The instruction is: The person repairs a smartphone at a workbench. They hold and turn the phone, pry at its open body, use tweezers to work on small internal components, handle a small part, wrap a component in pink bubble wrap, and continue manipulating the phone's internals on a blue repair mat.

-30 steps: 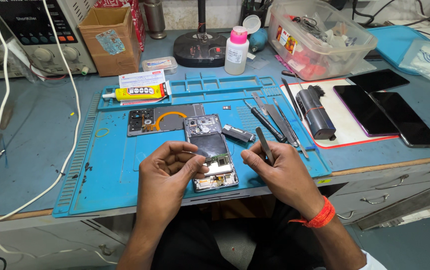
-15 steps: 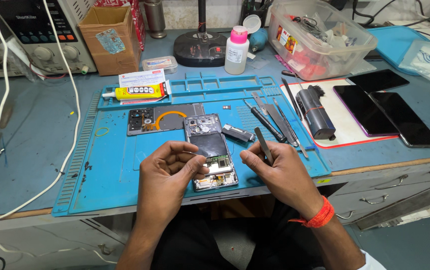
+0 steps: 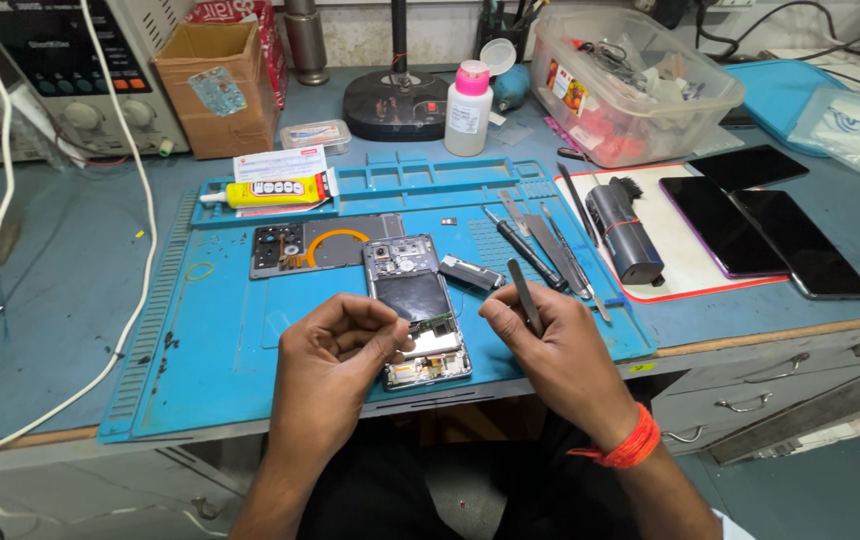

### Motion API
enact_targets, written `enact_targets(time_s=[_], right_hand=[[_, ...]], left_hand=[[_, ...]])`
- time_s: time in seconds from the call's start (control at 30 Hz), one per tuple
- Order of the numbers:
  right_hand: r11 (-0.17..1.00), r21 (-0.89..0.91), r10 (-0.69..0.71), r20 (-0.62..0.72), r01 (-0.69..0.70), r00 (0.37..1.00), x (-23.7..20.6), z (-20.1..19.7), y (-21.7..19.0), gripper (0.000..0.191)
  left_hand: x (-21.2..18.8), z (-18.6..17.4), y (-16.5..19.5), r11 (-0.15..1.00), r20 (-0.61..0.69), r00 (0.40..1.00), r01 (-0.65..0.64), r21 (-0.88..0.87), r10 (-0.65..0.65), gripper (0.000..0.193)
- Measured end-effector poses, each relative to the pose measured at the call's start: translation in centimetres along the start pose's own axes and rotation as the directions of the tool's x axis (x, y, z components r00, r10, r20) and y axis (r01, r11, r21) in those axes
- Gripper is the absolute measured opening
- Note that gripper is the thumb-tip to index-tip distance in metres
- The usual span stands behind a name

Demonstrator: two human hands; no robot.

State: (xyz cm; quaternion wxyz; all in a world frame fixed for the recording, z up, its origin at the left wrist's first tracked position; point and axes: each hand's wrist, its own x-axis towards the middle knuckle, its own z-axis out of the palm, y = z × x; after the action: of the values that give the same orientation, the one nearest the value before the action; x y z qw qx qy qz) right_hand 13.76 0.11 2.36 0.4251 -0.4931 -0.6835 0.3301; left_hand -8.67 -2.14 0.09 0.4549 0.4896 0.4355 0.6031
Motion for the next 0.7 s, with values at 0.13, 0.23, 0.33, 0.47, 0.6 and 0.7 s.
enact_targets(time_s=[0.13,0.23,0.33,0.47,0.6,0.7], right_hand=[[1.0,-0.03,0.004,-0.038,-0.005,0.999,-0.4,0.1,-0.8,0.029],[0.999,-0.033,-0.008,-0.038,0.007,0.999,0.0,-0.7,-1.8,0.029],[0.999,-0.03,-0.013,-0.01,0.013,1.0,0.8,-2.0,-2.6,0.028],[0.983,-0.159,-0.078,0.091,0.092,0.993,3.3,-3.8,-2.4,0.03],[0.958,-0.278,-0.007,0.207,0.066,0.978,7.3,-4.6,-0.4,0.041],[0.938,-0.328,-0.033,0.23,0.11,0.973,10.3,-4.7,1.6,0.046]], left_hand=[[0.1,0.2,0.6,1.0,0.047,0.999,0.007,-0.02,-0.006,0.011],[0.7,0.6,2.0,0.997,0.068,0.998,-0.025,0.077,0.02,0.011],[2.3,1.1,3.8,0.979,0.101,0.992,-0.091,0.183,0.074,0.011],[4.7,2.2,5.5,0.913,0.214,0.959,-0.246,0.324,0.183,0.012],[7.9,3.6,5.3,0.797,0.354,0.896,-0.413,0.441,0.269,0.014],[10.8,4.4,3.9,0.744,0.418,0.853,-0.494,0.451,0.313,0.015]])
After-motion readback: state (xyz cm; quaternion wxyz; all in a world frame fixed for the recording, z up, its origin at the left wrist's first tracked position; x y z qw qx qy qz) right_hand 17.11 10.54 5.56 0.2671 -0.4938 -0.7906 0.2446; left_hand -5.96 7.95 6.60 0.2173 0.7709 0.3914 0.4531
